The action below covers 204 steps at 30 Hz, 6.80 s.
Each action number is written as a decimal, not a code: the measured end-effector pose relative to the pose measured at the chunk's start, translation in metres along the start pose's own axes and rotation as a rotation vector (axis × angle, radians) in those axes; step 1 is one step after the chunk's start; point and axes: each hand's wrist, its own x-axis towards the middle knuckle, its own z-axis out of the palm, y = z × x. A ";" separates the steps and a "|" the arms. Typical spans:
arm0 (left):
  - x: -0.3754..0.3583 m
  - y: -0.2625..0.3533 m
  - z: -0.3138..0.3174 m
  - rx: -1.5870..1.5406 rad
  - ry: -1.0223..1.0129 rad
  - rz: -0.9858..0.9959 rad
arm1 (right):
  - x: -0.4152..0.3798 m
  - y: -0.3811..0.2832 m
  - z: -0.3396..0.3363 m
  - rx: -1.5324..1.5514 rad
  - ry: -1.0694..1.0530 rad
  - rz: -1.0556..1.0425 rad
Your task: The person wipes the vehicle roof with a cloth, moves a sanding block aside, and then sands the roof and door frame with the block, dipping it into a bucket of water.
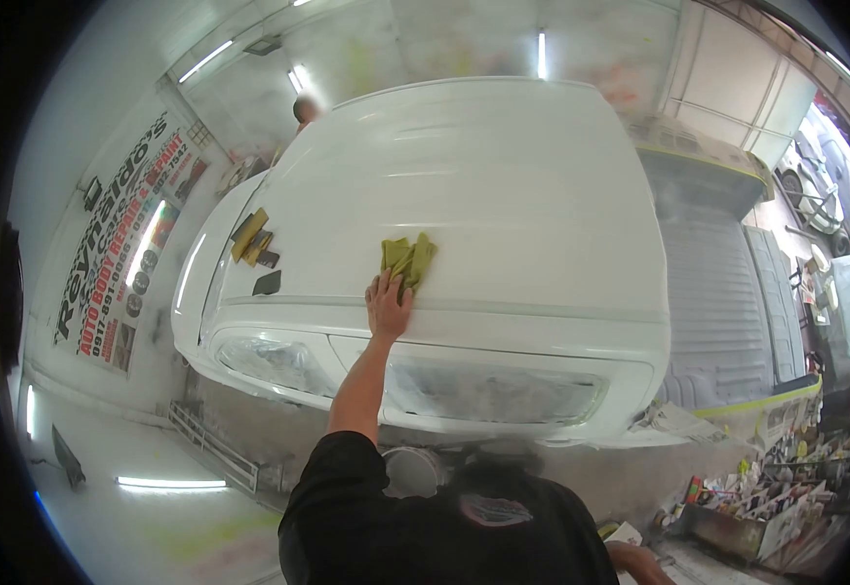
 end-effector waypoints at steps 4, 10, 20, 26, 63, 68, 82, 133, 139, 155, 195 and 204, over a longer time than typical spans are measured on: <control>0.000 0.001 -0.001 0.010 0.020 0.007 | 0.001 0.002 0.000 0.001 -0.007 -0.007; -0.001 -0.003 0.003 -0.003 0.025 0.019 | 0.000 0.008 0.007 0.017 -0.004 -0.044; -0.002 -0.006 0.010 0.020 0.077 0.140 | 0.060 0.043 0.055 -0.014 0.049 -0.267; -0.004 -0.005 0.009 0.078 -0.006 0.111 | 0.125 0.066 0.106 0.003 0.035 -0.391; -0.006 -0.014 0.013 0.055 -0.028 0.091 | -0.090 -0.381 -0.060 0.909 0.743 -2.596; -0.005 -0.018 0.012 0.050 0.002 0.084 | -0.086 -0.383 -0.061 1.135 0.710 -2.604; -0.004 -0.008 0.010 0.061 -0.005 0.061 | 0.125 -0.054 -0.113 0.303 1.367 -0.567; 0.020 -0.002 0.007 0.030 -0.135 0.062 | 0.219 -0.036 -0.529 -0.210 1.864 0.115; 0.019 -0.006 0.008 0.020 -0.120 0.066 | 0.276 -0.155 -0.555 -0.326 1.756 -0.416; 0.018 -0.006 0.008 -0.001 -0.112 0.065 | 0.274 -0.106 -0.690 -0.405 1.752 -0.045; 0.021 -0.008 0.002 -0.036 -0.144 0.015 | 0.390 -0.521 -0.725 -0.595 1.265 -0.538; 0.019 -0.006 0.003 -0.036 -0.126 0.026 | 0.326 -0.325 -0.753 -0.562 1.485 -0.357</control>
